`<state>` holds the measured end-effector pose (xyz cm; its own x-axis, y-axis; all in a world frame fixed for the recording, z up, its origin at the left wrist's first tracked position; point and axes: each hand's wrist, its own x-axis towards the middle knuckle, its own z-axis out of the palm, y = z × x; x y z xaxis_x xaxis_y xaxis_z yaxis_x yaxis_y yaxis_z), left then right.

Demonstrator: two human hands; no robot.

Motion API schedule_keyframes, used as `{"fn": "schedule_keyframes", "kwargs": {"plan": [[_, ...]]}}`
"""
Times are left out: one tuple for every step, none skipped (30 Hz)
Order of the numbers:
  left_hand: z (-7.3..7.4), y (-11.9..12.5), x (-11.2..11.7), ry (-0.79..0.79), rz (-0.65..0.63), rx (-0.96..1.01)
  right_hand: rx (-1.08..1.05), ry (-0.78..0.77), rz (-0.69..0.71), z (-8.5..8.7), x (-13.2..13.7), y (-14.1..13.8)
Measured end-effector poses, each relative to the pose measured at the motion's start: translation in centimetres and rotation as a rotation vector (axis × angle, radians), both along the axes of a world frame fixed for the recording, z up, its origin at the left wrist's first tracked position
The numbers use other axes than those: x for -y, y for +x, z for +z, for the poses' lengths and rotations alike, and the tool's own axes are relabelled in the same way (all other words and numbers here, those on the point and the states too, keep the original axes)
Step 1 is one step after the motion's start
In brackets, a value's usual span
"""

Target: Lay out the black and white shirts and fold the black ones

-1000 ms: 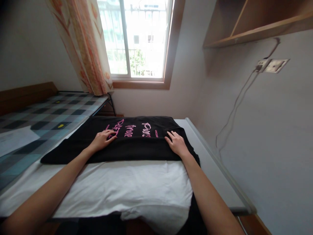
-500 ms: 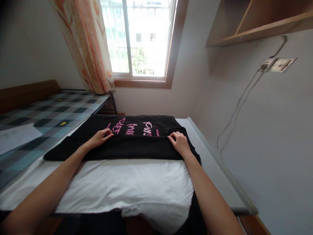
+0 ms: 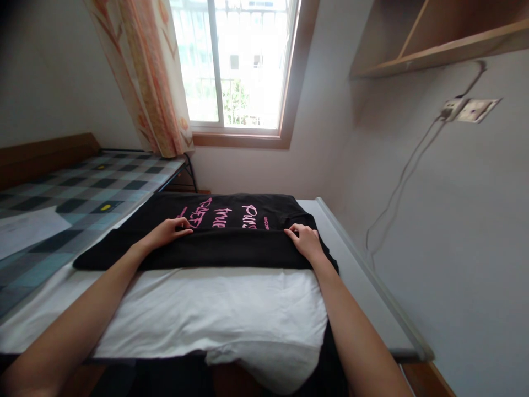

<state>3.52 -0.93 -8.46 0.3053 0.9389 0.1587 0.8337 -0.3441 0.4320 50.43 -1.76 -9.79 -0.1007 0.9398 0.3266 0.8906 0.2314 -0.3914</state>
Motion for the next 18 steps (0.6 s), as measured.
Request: {"fn": "schedule_keyframes", "kwargs": {"plan": [[0.0, 0.0, 0.0, 0.005, 0.011, -0.026, 0.023, 0.012, -0.005, -0.1, 0.0, 0.0], [-0.1, 0.1, 0.1, 0.024, 0.012, -0.046, 0.048, 0.024, -0.014, -0.2, 0.0, -0.1], [-0.1, 0.3, 0.2, 0.062, 0.007, -0.063, 0.074, 0.039, -0.026, -0.3, 0.0, -0.1], [-0.1, 0.5, 0.4, 0.117, -0.003, -0.076, 0.094, 0.059, -0.039, -0.3, 0.1, -0.2], [-0.1, 0.7, 0.5, 0.179, -0.013, -0.086, 0.107, 0.088, -0.053, -0.3, 0.2, -0.3], [-0.1, 1.1, 0.7, 0.241, -0.020, -0.092, 0.109, 0.129, -0.066, -0.1, 0.3, -0.4], [-0.1, 1.5, 0.9, 0.292, -0.028, -0.091, 0.101, 0.182, -0.079, 0.1, 0.4, -0.6], [-0.2, 2.0, 1.1, 0.326, -0.046, -0.078, 0.084, 0.241, -0.090, 0.4, 0.5, -0.7], [-0.2, 2.5, 1.2, 0.342, -0.082, -0.058, 0.061, 0.292, -0.093, 0.7, 0.7, -0.9], [-0.4, 3.1, 1.3, 0.341, -0.136, -0.038, 0.031, 0.321, -0.085, 1.0, 0.9, -1.0], [-0.5, 3.6, 1.5, 0.325, -0.201, -0.027, -0.002, 0.315, -0.065, 1.2, 1.1, -1.2], [-0.7, 4.0, 1.5, 0.301, -0.261, -0.030, -0.033, 0.271, -0.035, 1.3, 1.3, -1.4], [-0.9, 4.4, 1.6, 0.273, -0.304, -0.048, -0.056, 0.197, 0.004, 1.4, 1.4, -1.6], [-1.1, 4.7, 1.6, 0.244, -0.321, -0.078, -0.069, 0.114, 0.041, 1.3, 1.5, -1.8], [-1.2, 4.9, 1.7, 0.218, -0.313, -0.114, -0.073, 0.041, 0.068, 1.2, 1.6, -1.9], [-1.4, 4.9, 1.7, 0.192, -0.289, -0.151, -0.072, -0.011, 0.083, 1.0, 1.6, -2.0], [-1.5, 5.0, 1.7, 0.168, -0.258, -0.185, -0.070, -0.040, 0.089, 0.8, 1.6, -2.0], [-1.6, 5.0, 1.7, 0.144, -0.230, -0.214, -0.073, -0.052, 0.088, 0.7, 1.5, -2.0]]}}
